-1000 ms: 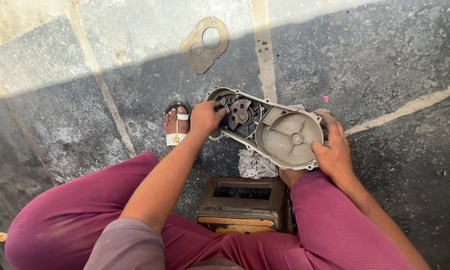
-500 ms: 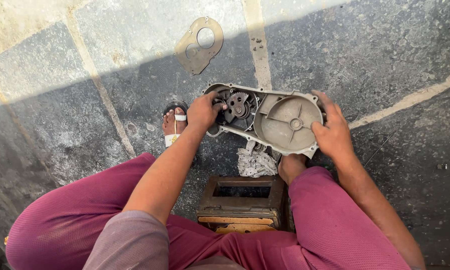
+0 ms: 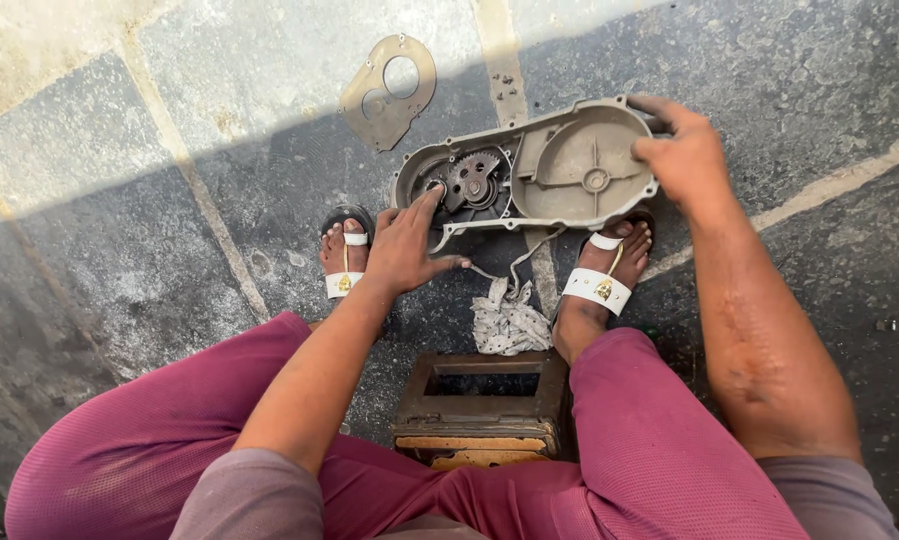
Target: Repairing and cleaning internal motorcycle engine or transmission components.
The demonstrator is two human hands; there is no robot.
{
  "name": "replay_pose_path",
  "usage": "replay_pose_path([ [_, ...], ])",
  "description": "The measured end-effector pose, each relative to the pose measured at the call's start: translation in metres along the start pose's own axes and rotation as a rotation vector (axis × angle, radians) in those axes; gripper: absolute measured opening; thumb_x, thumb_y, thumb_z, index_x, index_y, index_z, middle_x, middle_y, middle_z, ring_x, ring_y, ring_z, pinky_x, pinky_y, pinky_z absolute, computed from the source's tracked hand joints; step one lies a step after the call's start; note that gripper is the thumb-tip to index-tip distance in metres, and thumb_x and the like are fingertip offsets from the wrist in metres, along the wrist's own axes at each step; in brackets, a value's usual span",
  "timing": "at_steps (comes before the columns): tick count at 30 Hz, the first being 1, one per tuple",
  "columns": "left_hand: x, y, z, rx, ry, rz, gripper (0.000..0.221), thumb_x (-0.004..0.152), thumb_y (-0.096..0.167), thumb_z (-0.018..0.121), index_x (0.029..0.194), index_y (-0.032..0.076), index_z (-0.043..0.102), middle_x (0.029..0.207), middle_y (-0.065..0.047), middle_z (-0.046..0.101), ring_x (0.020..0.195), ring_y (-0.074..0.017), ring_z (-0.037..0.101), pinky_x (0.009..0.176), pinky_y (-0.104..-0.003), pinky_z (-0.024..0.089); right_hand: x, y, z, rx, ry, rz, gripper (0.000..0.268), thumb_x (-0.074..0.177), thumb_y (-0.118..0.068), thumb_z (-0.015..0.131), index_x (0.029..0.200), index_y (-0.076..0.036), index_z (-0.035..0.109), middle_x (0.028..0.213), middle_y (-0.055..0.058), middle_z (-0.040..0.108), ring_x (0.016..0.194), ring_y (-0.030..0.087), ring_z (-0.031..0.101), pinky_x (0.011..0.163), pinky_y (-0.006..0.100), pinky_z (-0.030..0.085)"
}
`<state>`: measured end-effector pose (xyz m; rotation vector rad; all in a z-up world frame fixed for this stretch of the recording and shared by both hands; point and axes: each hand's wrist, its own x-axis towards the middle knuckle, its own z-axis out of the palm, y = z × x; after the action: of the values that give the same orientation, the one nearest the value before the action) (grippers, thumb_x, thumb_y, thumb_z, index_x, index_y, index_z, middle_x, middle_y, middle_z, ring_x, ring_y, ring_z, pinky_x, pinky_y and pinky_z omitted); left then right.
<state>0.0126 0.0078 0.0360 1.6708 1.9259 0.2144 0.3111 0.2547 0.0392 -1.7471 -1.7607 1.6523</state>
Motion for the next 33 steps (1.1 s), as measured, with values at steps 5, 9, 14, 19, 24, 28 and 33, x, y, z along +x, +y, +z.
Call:
replay_pose_path([
  [5, 0.02, 0.002, 0.014, 0.075, -0.027, -0.143, 0.101, 0.084, 0.059, 0.075, 0.16, 0.015, 0.025, 0.148, -0.014, 0.053, 0.131, -0.0308, 0.056, 0.11, -0.05, 0.03, 0.048, 0.025, -0.003, 0.006, 0.007, -0.03, 0.043, 0.083, -0.003, 0.072, 0.126, -0.006, 0.075, 0.113, 0.011, 0.077, 0.1, 0.019, 0.072, 0.085, 0.03, 0.057],
  [9, 0.028, 0.0, 0.012, 0.066, 0.012, -0.126, 0.096, 0.084, 0.049, 0.077, 0.159, 0.016, 0.027, 0.142, -0.014, 0.055, 0.128, -0.0313, 0.057, 0.109, -0.05, 0.031, 0.051, 0.04, -0.001, 0.098, -0.005, -0.032, 0.043, 0.087, -0.005, 0.071, 0.129, -0.004, 0.073, 0.115, 0.012, 0.076, 0.102, 0.019, 0.071, 0.087, 0.03, 0.057],
  [14, 0.047, 0.016, -0.013, -0.03, -0.046, -0.236, 0.096, 0.078, 0.043, 0.077, 0.16, 0.022, 0.031, 0.134, -0.013, 0.06, 0.121, -0.0303, 0.06, 0.107, -0.049, 0.035, 0.011, 0.029, 0.013, -0.299, 0.351, -0.593, 0.033, 0.102, -0.02, 0.069, 0.129, -0.001, 0.064, 0.127, 0.018, 0.064, 0.117, 0.03, 0.063, 0.1, 0.042, 0.051],
  [19, 0.053, 0.01, -0.013, -0.055, -0.058, -0.257, 0.092, 0.075, 0.043, 0.077, 0.157, 0.024, 0.041, 0.131, -0.012, 0.064, 0.116, -0.0307, 0.062, 0.105, -0.045, 0.039, -0.025, 0.099, 0.044, -0.446, 0.461, -0.456, 0.047, 0.108, -0.048, 0.063, 0.097, -0.003, 0.063, 0.104, 0.014, 0.056, 0.103, 0.029, 0.053, 0.093, 0.049, 0.042],
  [24, 0.067, 0.002, -0.023, -0.101, -0.051, -0.282, 0.093, 0.07, 0.041, 0.08, 0.154, 0.024, 0.045, 0.13, -0.014, 0.066, 0.113, -0.0338, 0.063, 0.103, -0.045, 0.04, -0.036, 0.101, 0.073, -0.821, 0.344, -0.545, 0.059, 0.093, -0.061, 0.064, 0.093, -0.002, 0.068, 0.102, 0.016, 0.061, 0.109, 0.033, 0.052, 0.096, 0.056, 0.031],
  [28, 0.077, -0.004, -0.031, -0.19, -0.078, -0.262, 0.093, 0.069, 0.038, 0.079, 0.155, 0.025, 0.046, 0.127, -0.016, 0.069, 0.112, -0.0376, 0.065, 0.104, -0.048, 0.044, -0.03, 0.091, 0.064, -0.699, 0.227, -0.454, 0.038, 0.092, -0.039, 0.068, 0.092, 0.0, 0.069, 0.1, 0.017, 0.066, 0.108, 0.036, 0.058, 0.099, 0.058, 0.036],
  [33, 0.073, 0.017, -0.03, -0.354, -0.063, -0.253, 0.089, 0.067, 0.034, 0.076, 0.151, 0.026, 0.05, 0.139, -0.017, 0.065, 0.11, -0.0396, 0.069, 0.101, -0.046, 0.051, -0.031, 0.09, 0.047, -0.414, 0.098, -0.218, 0.026, 0.099, -0.022, 0.068, 0.097, 0.003, 0.066, 0.098, 0.024, 0.064, 0.093, 0.045, 0.061, 0.082, 0.054, 0.047],
])
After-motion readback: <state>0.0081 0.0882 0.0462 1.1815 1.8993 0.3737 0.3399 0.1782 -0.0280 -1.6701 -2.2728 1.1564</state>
